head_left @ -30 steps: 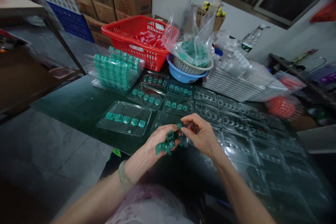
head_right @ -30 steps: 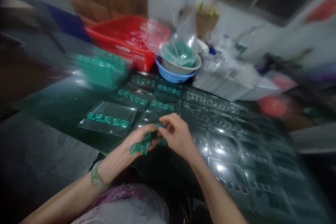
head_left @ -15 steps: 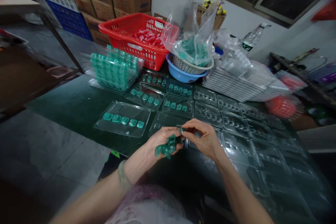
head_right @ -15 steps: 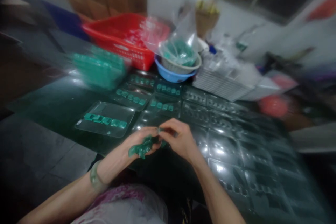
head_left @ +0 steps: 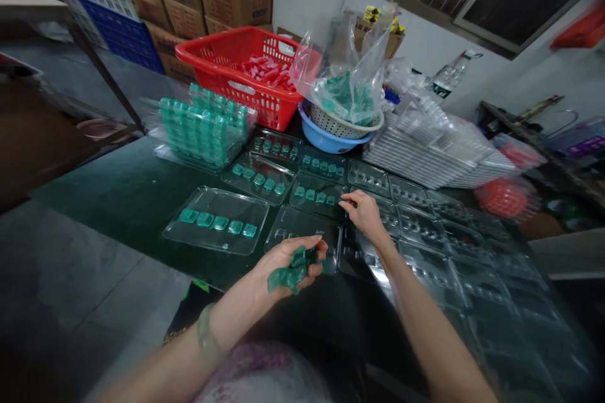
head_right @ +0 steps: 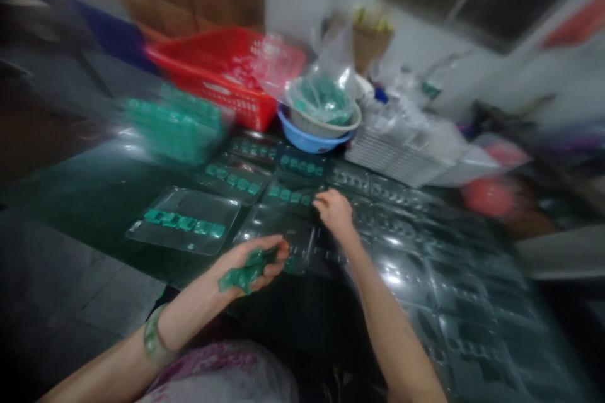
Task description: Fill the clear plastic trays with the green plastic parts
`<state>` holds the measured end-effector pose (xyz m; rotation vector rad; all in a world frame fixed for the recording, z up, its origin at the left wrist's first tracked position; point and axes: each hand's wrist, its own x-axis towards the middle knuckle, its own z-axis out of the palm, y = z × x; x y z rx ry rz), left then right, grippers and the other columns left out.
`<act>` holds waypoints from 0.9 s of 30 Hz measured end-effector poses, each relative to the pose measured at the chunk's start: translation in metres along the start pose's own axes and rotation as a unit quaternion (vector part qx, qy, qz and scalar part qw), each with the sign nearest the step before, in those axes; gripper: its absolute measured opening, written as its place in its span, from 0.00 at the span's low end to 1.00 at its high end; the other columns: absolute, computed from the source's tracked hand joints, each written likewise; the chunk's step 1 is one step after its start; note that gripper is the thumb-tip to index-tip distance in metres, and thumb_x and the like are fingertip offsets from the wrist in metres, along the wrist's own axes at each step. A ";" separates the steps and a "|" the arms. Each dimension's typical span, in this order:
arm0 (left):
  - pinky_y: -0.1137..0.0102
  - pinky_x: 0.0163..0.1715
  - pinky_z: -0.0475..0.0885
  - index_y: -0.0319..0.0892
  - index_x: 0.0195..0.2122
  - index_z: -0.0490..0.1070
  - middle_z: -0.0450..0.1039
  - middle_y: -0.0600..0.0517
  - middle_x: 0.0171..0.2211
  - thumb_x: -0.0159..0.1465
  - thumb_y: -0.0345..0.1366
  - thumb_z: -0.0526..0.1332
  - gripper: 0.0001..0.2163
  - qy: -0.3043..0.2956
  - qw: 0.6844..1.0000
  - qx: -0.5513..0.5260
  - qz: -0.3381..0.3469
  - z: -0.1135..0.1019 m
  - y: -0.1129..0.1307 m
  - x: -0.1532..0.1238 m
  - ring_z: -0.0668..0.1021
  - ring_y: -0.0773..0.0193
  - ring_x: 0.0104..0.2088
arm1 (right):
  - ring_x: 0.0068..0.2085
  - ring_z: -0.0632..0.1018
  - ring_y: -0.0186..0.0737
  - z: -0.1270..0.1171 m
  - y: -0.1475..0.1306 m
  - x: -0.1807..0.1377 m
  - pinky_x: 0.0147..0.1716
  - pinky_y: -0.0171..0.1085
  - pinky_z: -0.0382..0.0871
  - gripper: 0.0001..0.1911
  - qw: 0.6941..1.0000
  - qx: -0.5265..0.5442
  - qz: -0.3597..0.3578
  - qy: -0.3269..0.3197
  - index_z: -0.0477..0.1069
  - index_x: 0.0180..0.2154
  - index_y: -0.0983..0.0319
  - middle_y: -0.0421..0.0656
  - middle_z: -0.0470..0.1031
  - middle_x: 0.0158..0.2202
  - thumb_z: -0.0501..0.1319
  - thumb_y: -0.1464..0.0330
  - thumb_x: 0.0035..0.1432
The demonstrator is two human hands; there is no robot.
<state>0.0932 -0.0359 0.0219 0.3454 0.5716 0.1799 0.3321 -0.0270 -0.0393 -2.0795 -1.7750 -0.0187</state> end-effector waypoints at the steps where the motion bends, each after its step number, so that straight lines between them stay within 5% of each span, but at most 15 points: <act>1: 0.79 0.12 0.58 0.37 0.28 0.67 0.64 0.53 0.20 0.55 0.36 0.58 0.07 0.002 1.000 -0.003 -0.003 0.000 0.000 0.000 0.67 0.74 0.17 | 0.31 0.71 0.35 0.000 0.000 0.001 0.31 0.34 0.62 0.11 1.000 -0.002 -0.008 -0.008 0.72 0.35 0.61 0.43 0.71 0.32 0.55 0.67 0.52; 13: 0.80 0.13 0.60 0.38 0.31 0.66 0.65 0.53 0.23 0.54 0.35 0.58 0.07 -0.024 0.999 -0.038 -0.002 -0.008 -0.009 0.009 0.68 0.74 0.18 | 0.36 0.70 0.39 -0.010 -0.012 0.011 0.36 0.36 0.61 0.09 0.992 -0.059 -0.063 -0.095 0.72 0.34 0.63 0.46 0.70 0.33 0.57 0.74 0.48; 20: 0.79 0.11 0.57 0.37 0.29 0.65 0.63 0.52 0.24 0.56 0.36 0.56 0.07 -0.036 0.997 -0.065 0.029 -0.020 -0.002 0.000 0.65 0.75 0.18 | 0.31 0.71 0.35 -0.024 -0.003 0.013 0.32 0.33 0.62 0.30 0.993 -0.052 -0.053 -0.090 0.55 0.53 0.62 0.43 0.71 0.35 0.57 0.76 0.45; 24: 0.80 0.10 0.55 0.37 0.30 0.64 0.61 0.53 0.25 0.57 0.34 0.54 0.06 -0.058 0.991 -0.098 0.067 -0.038 0.007 -0.010 0.64 0.76 0.18 | 0.34 0.71 0.37 -0.039 -0.017 -0.004 0.34 0.35 0.62 0.21 0.999 -0.012 -0.044 -0.023 0.62 0.48 0.62 0.45 0.71 0.37 0.55 0.74 0.50; 27: 0.81 0.10 0.57 0.37 0.30 0.64 0.60 0.53 0.25 0.57 0.33 0.54 0.05 -0.039 0.987 -0.115 0.104 -0.053 0.016 -0.026 0.64 0.75 0.19 | 0.35 0.71 0.36 -0.048 -0.037 -0.031 0.35 0.35 0.62 0.14 0.994 0.034 -0.081 -0.058 0.67 0.43 0.60 0.42 0.71 0.35 0.53 0.71 0.53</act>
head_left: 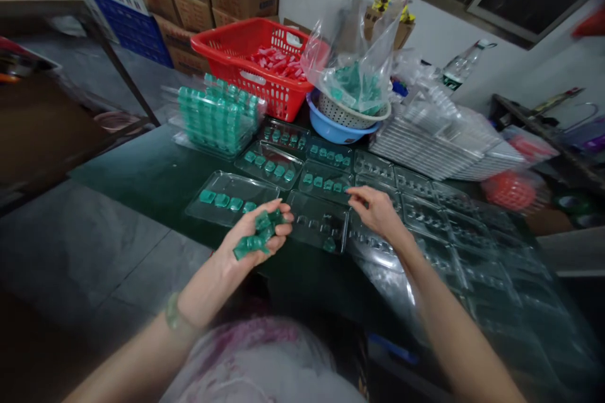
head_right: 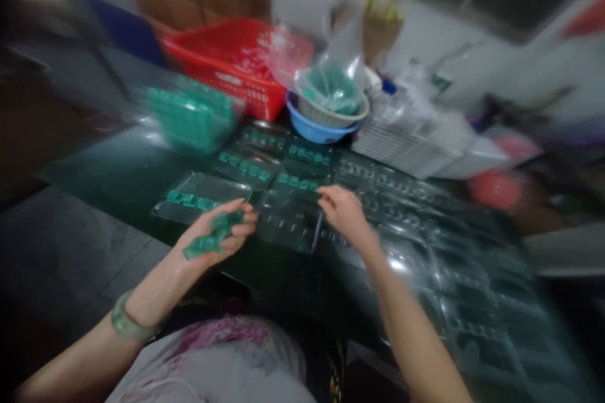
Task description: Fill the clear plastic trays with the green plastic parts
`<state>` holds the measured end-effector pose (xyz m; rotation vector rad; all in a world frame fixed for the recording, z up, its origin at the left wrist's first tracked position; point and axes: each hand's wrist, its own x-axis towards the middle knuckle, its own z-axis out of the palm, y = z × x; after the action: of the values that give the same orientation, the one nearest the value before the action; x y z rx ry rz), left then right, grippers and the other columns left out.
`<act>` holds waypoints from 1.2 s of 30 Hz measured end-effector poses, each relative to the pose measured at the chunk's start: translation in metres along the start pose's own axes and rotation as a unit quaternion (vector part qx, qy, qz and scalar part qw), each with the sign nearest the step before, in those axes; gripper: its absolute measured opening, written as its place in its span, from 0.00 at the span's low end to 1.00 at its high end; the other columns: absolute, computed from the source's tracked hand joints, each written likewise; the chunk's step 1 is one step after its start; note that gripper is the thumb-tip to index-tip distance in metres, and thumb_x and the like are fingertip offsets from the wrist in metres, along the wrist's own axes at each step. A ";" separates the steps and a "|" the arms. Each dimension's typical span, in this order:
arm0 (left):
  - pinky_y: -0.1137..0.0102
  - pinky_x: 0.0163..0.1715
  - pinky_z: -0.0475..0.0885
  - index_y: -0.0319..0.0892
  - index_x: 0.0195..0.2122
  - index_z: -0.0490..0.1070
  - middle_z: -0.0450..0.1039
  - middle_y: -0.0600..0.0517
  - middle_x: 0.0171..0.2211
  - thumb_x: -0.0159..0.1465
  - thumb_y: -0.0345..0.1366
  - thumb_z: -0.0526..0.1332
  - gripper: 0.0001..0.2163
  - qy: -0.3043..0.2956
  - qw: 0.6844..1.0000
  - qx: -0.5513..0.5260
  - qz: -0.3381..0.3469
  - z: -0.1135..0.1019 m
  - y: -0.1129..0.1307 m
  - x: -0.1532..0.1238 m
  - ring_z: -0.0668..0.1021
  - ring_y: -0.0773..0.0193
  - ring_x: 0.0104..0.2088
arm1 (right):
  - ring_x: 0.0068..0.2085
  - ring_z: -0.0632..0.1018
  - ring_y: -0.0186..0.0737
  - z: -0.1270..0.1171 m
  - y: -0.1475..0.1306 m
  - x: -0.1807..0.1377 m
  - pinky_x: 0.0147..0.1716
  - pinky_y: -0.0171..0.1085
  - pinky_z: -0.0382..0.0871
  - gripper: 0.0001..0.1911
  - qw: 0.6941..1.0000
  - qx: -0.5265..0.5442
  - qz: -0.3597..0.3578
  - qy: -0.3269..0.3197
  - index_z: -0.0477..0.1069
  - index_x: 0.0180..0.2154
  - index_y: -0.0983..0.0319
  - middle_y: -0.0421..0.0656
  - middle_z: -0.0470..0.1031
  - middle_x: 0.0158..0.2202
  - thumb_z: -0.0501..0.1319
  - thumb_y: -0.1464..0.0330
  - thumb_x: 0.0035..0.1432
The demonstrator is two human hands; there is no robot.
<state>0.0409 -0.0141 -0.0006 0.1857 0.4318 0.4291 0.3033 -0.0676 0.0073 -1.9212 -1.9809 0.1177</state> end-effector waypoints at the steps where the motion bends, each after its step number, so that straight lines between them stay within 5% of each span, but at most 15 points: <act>1: 0.81 0.10 0.57 0.37 0.31 0.64 0.59 0.53 0.25 0.57 0.33 0.54 0.05 0.006 1.000 -0.002 0.014 -0.003 0.004 -0.005 0.65 0.75 0.19 | 0.35 0.71 0.35 0.000 -0.008 -0.009 0.35 0.34 0.61 0.13 1.000 0.011 -0.012 -0.027 0.67 0.42 0.60 0.42 0.71 0.34 0.53 0.70 0.53; 8: 0.81 0.10 0.59 0.36 0.30 0.63 0.59 0.52 0.26 0.57 0.31 0.54 0.04 0.018 0.999 0.002 0.042 -0.007 0.011 -0.026 0.65 0.76 0.19 | 0.38 0.71 0.36 0.012 -0.034 -0.035 0.35 0.33 0.61 0.13 0.987 -0.021 -0.037 -0.155 0.68 0.42 0.58 0.42 0.70 0.37 0.55 0.70 0.52; 14: 0.81 0.10 0.59 0.36 0.30 0.63 0.59 0.52 0.26 0.58 0.31 0.52 0.04 0.028 0.998 -0.020 0.045 -0.010 0.012 -0.028 0.65 0.75 0.19 | 0.35 0.71 0.34 0.017 -0.031 -0.032 0.34 0.32 0.61 0.08 0.989 -0.008 -0.021 -0.148 0.69 0.36 0.60 0.42 0.70 0.34 0.55 0.71 0.52; 19: 0.81 0.10 0.59 0.36 0.30 0.64 0.59 0.52 0.25 0.58 0.32 0.52 0.05 0.034 0.998 -0.016 0.058 -0.012 0.012 -0.032 0.65 0.75 0.19 | 0.37 0.70 0.35 0.007 -0.044 -0.046 0.35 0.33 0.61 0.14 0.994 0.004 -0.009 -0.107 0.65 0.43 0.57 0.41 0.67 0.40 0.56 0.71 0.52; 27: 0.80 0.08 0.57 0.37 0.30 0.64 0.61 0.52 0.25 0.56 0.33 0.55 0.05 0.047 0.999 -0.012 0.007 -0.010 -0.012 -0.019 0.66 0.74 0.18 | 0.32 0.69 0.34 0.015 -0.063 -0.056 0.26 0.32 0.55 0.11 0.974 -0.107 -0.054 -0.192 0.66 0.39 0.56 0.40 0.67 0.31 0.53 0.72 0.53; 36: 0.79 0.10 0.58 0.37 0.30 0.64 0.62 0.53 0.23 0.56 0.33 0.55 0.04 0.045 0.998 0.005 -0.045 -0.002 -0.027 -0.010 0.66 0.74 0.17 | 0.35 0.69 0.36 0.023 -0.062 -0.058 0.30 0.33 0.56 0.09 0.982 -0.097 -0.049 -0.152 0.64 0.37 0.61 0.42 0.68 0.32 0.52 0.73 0.52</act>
<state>0.0420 -0.0426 -0.0059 0.1558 0.5292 0.3482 0.2370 -0.1241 -0.0065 -2.0197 -2.3598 0.2095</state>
